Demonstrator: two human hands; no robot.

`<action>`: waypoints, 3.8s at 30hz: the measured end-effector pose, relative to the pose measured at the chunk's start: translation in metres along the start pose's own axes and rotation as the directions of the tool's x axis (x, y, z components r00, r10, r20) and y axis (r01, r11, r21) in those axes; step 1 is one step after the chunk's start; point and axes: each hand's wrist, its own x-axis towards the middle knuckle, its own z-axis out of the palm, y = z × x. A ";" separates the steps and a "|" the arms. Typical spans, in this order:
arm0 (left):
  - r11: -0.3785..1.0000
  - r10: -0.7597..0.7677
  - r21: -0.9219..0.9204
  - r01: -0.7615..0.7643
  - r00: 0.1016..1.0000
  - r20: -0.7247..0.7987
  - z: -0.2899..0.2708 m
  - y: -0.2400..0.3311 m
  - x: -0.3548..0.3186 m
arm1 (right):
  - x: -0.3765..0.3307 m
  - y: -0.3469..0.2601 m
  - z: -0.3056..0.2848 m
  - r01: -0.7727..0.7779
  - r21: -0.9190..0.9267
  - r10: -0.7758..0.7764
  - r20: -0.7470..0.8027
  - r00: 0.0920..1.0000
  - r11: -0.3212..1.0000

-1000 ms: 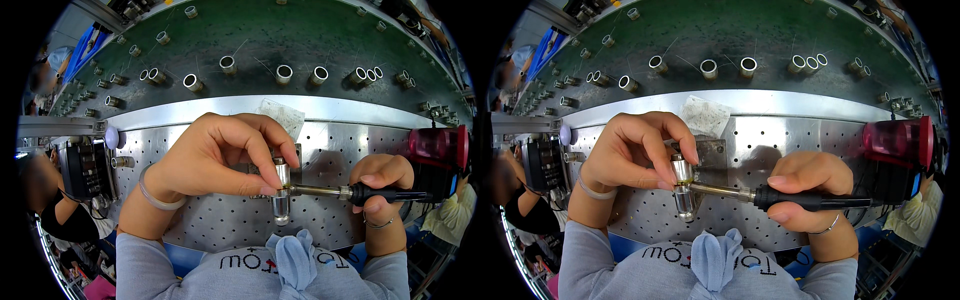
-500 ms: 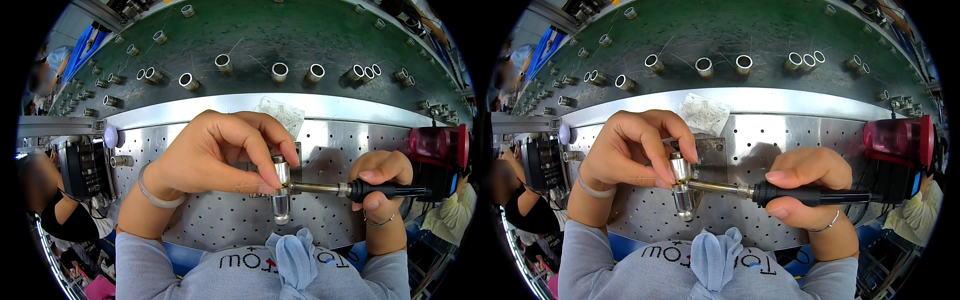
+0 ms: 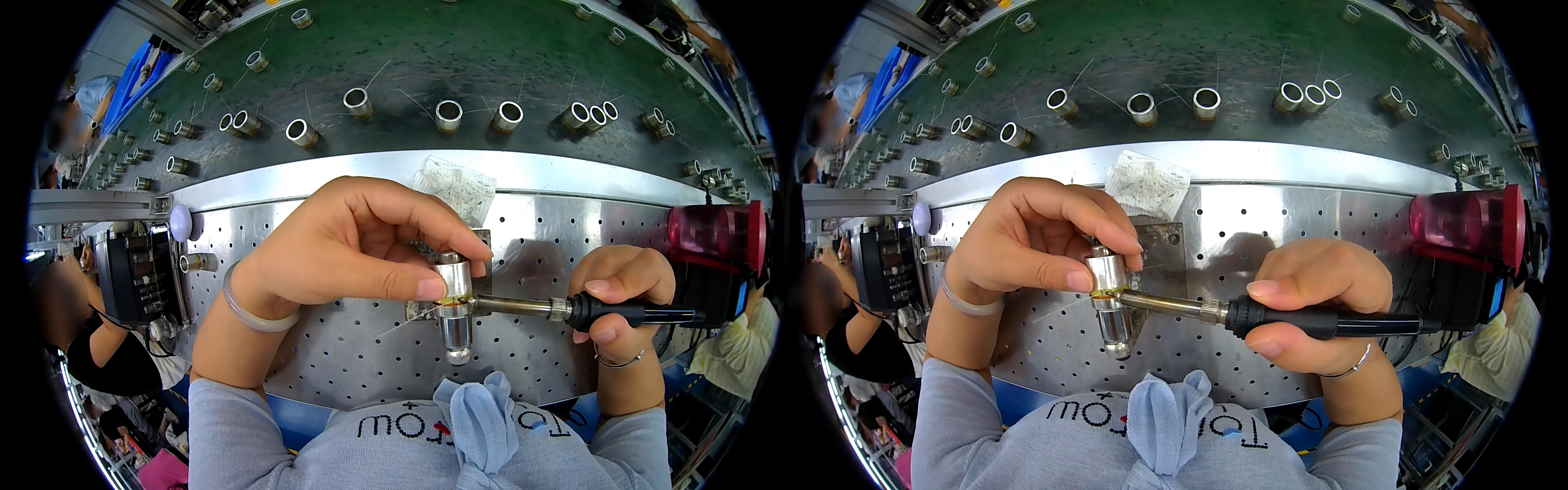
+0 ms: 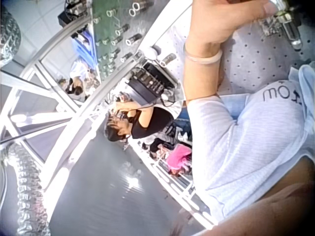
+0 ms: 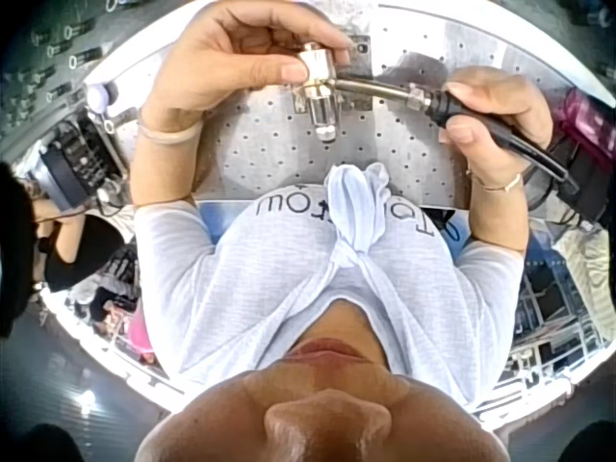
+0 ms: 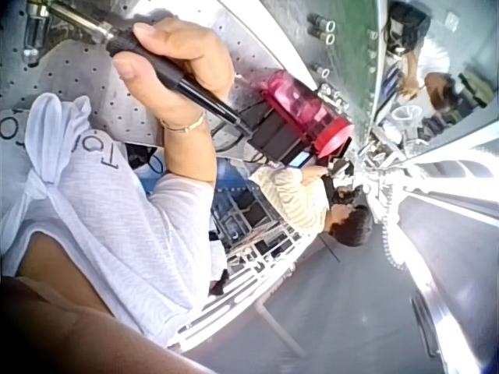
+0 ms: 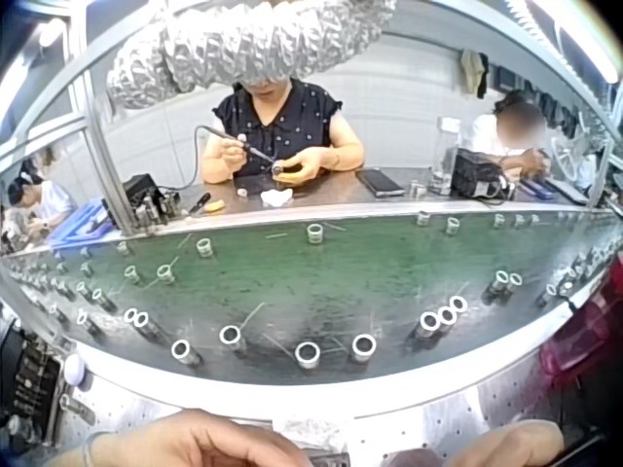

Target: The person uses a soldering iron to apply heat to small cylindrical metal components held in a fixture. They repeatedly pick up new components from a rotating tray, solder them, and place them back on the tray.

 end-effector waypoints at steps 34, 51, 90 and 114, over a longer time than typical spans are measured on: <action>0.992 -0.090 0.084 0.092 0.996 -0.028 -0.008 -0.002 -0.002 | -0.003 -0.005 0.001 -0.038 0.006 0.039 -0.093 0.995 0.999; 0.983 -0.184 -0.008 0.184 0.983 -0.025 -0.003 -0.001 0.001 | -0.003 -0.005 0.002 -0.054 0.032 0.057 -0.109 0.992 0.998; 0.984 -0.174 -0.047 0.172 0.983 -0.054 0.001 -0.001 0.000 | 0.001 -0.001 0.004 -0.042 0.115 0.049 -0.061 0.997 0.992; 0.979 -0.205 -0.003 0.206 0.973 -0.110 0.011 0.006 0.003 | -0.002 -0.004 0.002 -0.009 0.001 0.009 -0.076 0.997 1.000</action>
